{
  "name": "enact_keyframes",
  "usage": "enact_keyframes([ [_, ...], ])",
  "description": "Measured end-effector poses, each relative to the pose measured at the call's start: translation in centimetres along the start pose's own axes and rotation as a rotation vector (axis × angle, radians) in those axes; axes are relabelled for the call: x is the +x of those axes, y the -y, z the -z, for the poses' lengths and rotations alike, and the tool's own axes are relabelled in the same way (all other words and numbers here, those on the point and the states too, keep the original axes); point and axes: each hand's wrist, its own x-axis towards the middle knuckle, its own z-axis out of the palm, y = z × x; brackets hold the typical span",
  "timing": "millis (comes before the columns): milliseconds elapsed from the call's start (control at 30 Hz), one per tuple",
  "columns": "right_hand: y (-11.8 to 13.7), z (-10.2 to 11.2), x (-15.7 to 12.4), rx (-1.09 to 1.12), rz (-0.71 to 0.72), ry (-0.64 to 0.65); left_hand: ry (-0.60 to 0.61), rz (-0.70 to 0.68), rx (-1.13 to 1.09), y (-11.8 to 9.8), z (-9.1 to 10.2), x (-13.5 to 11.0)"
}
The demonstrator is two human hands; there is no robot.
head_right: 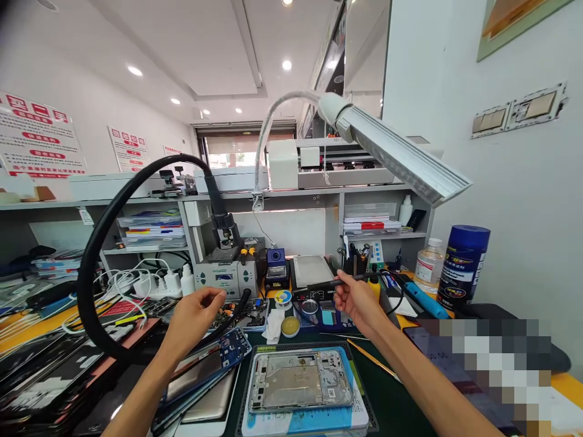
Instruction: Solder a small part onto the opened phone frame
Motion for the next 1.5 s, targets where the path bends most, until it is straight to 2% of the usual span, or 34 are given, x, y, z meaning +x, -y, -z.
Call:
enact_keyframes([
  [233,1.1,1.9,-0.8,0.07,-0.031,-0.024,0.054,-0.078,0.024,-0.8,-0.4,-0.8],
  [433,1.8,1.4,-1.5,0.08,-0.054,-0.033,0.037,-0.077,0.054,-0.3,0.3,-0.4],
  [600,1.2,1.1,-1.7,0.051,-0.074,0.018,0.07,-0.08,0.076,0.1,0.9,-0.1],
  [700,0.8,1.2,-1.5,0.022,-0.059,0.039,0.145,-0.09,0.1,-0.2,1.3,-0.7],
  [833,0.2,1.3,-1.5,-0.019,-0.059,0.039,0.344,-0.123,0.177,-0.5,2.6,-2.9],
  [1000,0.0,0.8,-2.0,-0.058,-0.076,0.064,0.491,-0.069,0.341,0.0,4.3,-5.5],
  [1300,-0.1,0.8,-2.0,-0.055,-0.073,0.075,0.486,-0.083,0.462,0.5,3.8,-5.2],
  [1400,-0.5,0.7,-1.9,-0.059,-0.07,0.057,0.471,-0.095,0.479,1.8,3.5,-5.2],
  [1500,-1.0,0.6,-1.9,-0.071,-0.062,0.05,0.465,-0.094,0.512,5.4,2.9,-4.4],
])
